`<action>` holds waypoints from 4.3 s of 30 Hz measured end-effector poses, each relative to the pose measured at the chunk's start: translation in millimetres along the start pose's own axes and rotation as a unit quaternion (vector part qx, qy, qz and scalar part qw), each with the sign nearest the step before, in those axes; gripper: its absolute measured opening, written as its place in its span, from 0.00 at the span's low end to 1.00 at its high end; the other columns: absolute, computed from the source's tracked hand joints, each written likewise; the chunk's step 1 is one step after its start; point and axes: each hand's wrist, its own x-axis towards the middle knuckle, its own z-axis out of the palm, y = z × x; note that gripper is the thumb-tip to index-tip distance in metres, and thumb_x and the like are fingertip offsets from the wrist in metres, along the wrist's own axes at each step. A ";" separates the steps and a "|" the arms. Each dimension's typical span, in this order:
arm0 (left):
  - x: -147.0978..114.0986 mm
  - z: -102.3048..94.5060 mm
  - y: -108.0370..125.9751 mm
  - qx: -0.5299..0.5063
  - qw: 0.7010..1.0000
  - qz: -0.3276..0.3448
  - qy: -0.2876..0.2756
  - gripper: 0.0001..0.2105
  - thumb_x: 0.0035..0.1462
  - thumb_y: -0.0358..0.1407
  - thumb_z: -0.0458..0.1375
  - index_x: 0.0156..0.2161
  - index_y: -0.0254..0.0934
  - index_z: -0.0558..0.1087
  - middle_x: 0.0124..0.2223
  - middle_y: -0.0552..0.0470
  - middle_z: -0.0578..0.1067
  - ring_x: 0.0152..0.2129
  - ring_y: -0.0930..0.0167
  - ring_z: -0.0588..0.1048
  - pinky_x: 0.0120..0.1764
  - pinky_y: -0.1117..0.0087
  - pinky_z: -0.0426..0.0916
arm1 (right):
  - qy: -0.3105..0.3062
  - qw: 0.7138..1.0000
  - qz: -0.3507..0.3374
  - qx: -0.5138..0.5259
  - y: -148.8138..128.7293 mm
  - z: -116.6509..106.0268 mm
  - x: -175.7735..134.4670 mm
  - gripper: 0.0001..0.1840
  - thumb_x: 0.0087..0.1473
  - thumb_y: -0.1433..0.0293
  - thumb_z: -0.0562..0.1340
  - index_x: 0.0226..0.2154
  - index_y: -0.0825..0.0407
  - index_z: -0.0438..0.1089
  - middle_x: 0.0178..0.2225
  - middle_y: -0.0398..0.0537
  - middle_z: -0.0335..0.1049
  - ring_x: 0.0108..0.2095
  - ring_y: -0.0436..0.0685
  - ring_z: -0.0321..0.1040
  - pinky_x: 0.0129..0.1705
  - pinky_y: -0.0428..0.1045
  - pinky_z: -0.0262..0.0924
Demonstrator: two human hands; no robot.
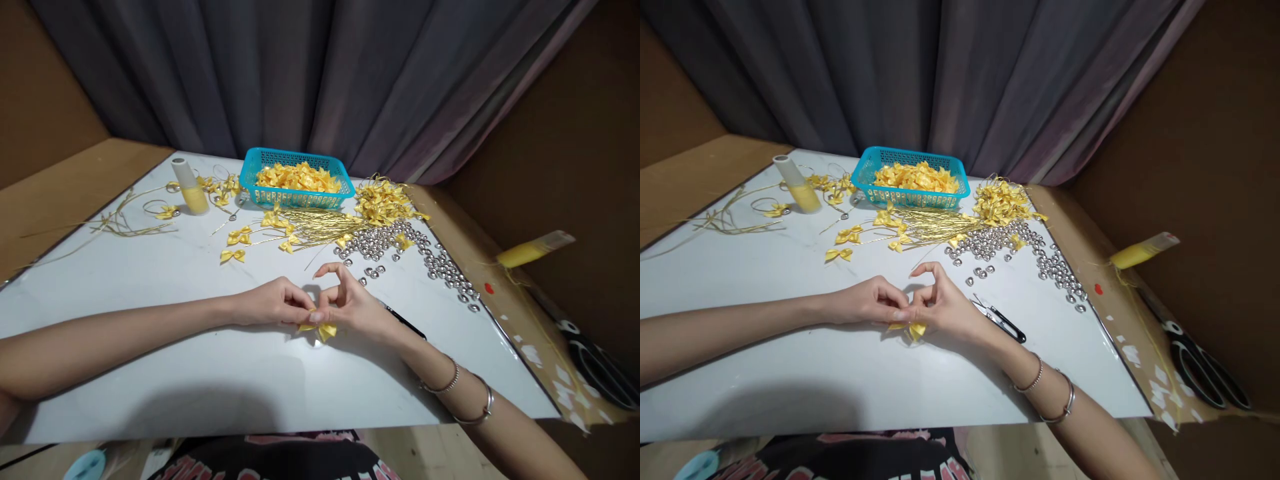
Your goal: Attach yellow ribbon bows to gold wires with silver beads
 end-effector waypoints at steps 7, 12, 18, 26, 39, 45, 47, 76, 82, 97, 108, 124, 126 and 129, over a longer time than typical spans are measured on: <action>-0.1 -0.3 1.8 -0.040 0.999 -0.007 0.011 0.12 0.49 0.39 0.62 0.26 0.29 0.72 0.18 0.58 0.62 0.16 0.80 0.56 0.21 0.76 0.49 | -0.044 0.988 0.037 -0.146 -2.3 -8.8 0.5 0.26 0.48 0.49 0.62 0.19 0.55 0.59 0.17 0.35 0.52 0.18 0.43 0.45 0.19 0.44 0.39; 0.8 -2.7 -1.5 -0.041 0.999 -0.014 -0.021 0.11 0.50 0.39 0.60 0.29 0.30 0.74 0.18 0.57 0.64 0.16 0.79 0.57 0.20 0.77 0.51 | -0.084 0.985 0.084 -0.125 -4.2 -7.0 -1.8 0.28 0.48 0.51 0.63 0.13 0.55 0.60 0.11 0.35 0.51 0.14 0.42 0.44 0.17 0.45 0.36; 0.4 -1.8 -4.0 -0.039 0.997 -0.028 -0.067 0.10 0.49 0.38 0.61 0.28 0.30 0.75 0.20 0.57 0.65 0.17 0.79 0.58 0.20 0.77 0.51 | -0.120 0.987 0.094 -0.056 -0.6 -2.0 -1.9 0.26 0.46 0.54 0.66 0.13 0.57 0.64 0.12 0.38 0.57 0.15 0.43 0.50 0.18 0.45 0.41; -0.2 -1.5 -1.4 -0.027 0.996 -0.039 -0.077 0.12 0.49 0.41 0.63 0.27 0.30 0.75 0.19 0.58 0.62 0.16 0.80 0.56 0.19 0.77 0.49 | -0.081 0.992 0.090 -0.030 -3.8 0.5 -3.1 0.25 0.46 0.54 0.66 0.12 0.56 0.65 0.11 0.39 0.57 0.14 0.43 0.48 0.18 0.46 0.36; -5.5 1.6 -5.2 0.019 0.988 -0.035 -0.149 0.11 0.49 0.41 0.64 0.33 0.34 0.78 0.26 0.50 0.74 0.21 0.76 0.67 0.24 0.75 0.59 | 0.093 0.995 0.034 -0.010 -6.1 -34.5 5.1 0.30 0.46 0.52 0.65 0.08 0.55 0.60 0.07 0.35 0.47 0.11 0.42 0.38 0.16 0.46 0.30; -4.1 -0.8 -5.5 -0.013 0.987 -0.048 -0.154 0.10 0.48 0.40 0.65 0.32 0.34 0.78 0.24 0.52 0.72 0.19 0.77 0.64 0.23 0.74 0.57 | 0.075 0.995 0.064 0.028 -6.3 -35.7 6.8 0.27 0.44 0.60 0.68 0.07 0.54 0.58 0.06 0.35 0.48 0.10 0.42 0.39 0.15 0.45 0.32; -3.9 0.3 -4.2 -0.032 0.987 -0.052 -0.148 0.09 0.48 0.39 0.64 0.31 0.33 0.77 0.22 0.54 0.70 0.18 0.79 0.62 0.21 0.75 0.54 | 0.074 0.994 0.064 0.049 -8.1 -35.8 6.6 0.26 0.44 0.62 0.68 0.06 0.53 0.58 0.05 0.33 0.44 0.10 0.42 0.38 0.15 0.45 0.33; -6.1 4.1 8.9 -0.060 0.982 0.049 -0.171 0.05 0.52 0.35 0.59 0.30 0.35 0.70 0.34 0.49 0.70 0.34 0.71 0.67 0.40 0.68 0.61 | 0.055 0.986 0.024 0.157 -10.9 -19.3 1.9 0.21 0.46 0.60 0.65 0.13 0.52 0.60 0.18 0.42 0.65 0.13 0.42 0.49 0.14 0.42 0.49; -2.5 6.0 1.5 -0.152 0.976 0.022 -0.152 0.07 0.46 0.28 0.58 0.35 0.33 0.72 0.39 0.47 0.73 0.35 0.70 0.71 0.36 0.71 0.64 | 0.053 0.978 -0.015 0.202 -12.5 -22.0 0.0 0.12 0.46 0.66 0.68 0.19 0.53 0.70 0.21 0.43 0.68 0.18 0.43 0.57 0.22 0.41 0.58; 10.2 -1.3 -0.2 -0.273 0.959 -0.058 0.050 0.15 0.54 0.32 0.59 0.46 0.30 0.64 0.43 0.37 0.75 0.39 0.63 0.77 0.45 0.62 0.67 | 0.262 0.950 -0.099 -0.140 -20.1 -34.6 -3.4 0.09 0.43 0.67 0.68 0.31 0.53 0.77 0.29 0.49 0.75 0.26 0.52 0.69 0.31 0.49 0.66; 63.3 39.6 16.9 -0.199 0.977 -0.071 -0.035 0.12 0.56 0.38 0.56 0.27 0.33 0.63 0.22 0.49 0.74 0.19 0.70 0.75 0.28 0.66 0.69 | 0.192 0.802 -0.101 -0.556 -45.5 -73.8 -0.2 0.12 0.45 0.78 0.56 0.26 0.55 0.75 0.23 0.48 0.73 0.23 0.53 0.68 0.27 0.46 0.57; 87.4 54.0 9.0 -0.224 0.972 -0.053 -0.051 0.09 0.58 0.35 0.54 0.29 0.32 0.64 0.22 0.50 0.74 0.15 0.74 0.73 0.21 0.73 0.65 | 0.051 0.719 0.006 -0.693 -44.1 -84.6 19.4 0.11 0.38 0.81 0.52 0.16 0.57 0.68 0.15 0.43 0.59 0.19 0.48 0.47 0.24 0.47 0.39; 87.1 54.0 8.5 -0.224 0.972 -0.049 -0.055 0.09 0.58 0.35 0.54 0.29 0.31 0.64 0.22 0.50 0.74 0.15 0.74 0.73 0.22 0.72 0.65 | 0.057 0.722 0.002 -0.690 -44.9 -84.6 18.9 0.11 0.40 0.80 0.53 0.17 0.57 0.69 0.16 0.44 0.60 0.20 0.48 0.49 0.25 0.47 0.40; 87.2 54.3 7.3 -0.220 0.972 -0.047 -0.065 0.09 0.59 0.34 0.52 0.29 0.31 0.64 0.22 0.50 0.74 0.15 0.74 0.73 0.22 0.72 0.65 | 0.067 0.723 -0.013 -0.687 -45.9 -84.0 21.4 0.12 0.39 0.80 0.52 0.17 0.57 0.69 0.15 0.44 0.59 0.20 0.49 0.50 0.25 0.47 0.39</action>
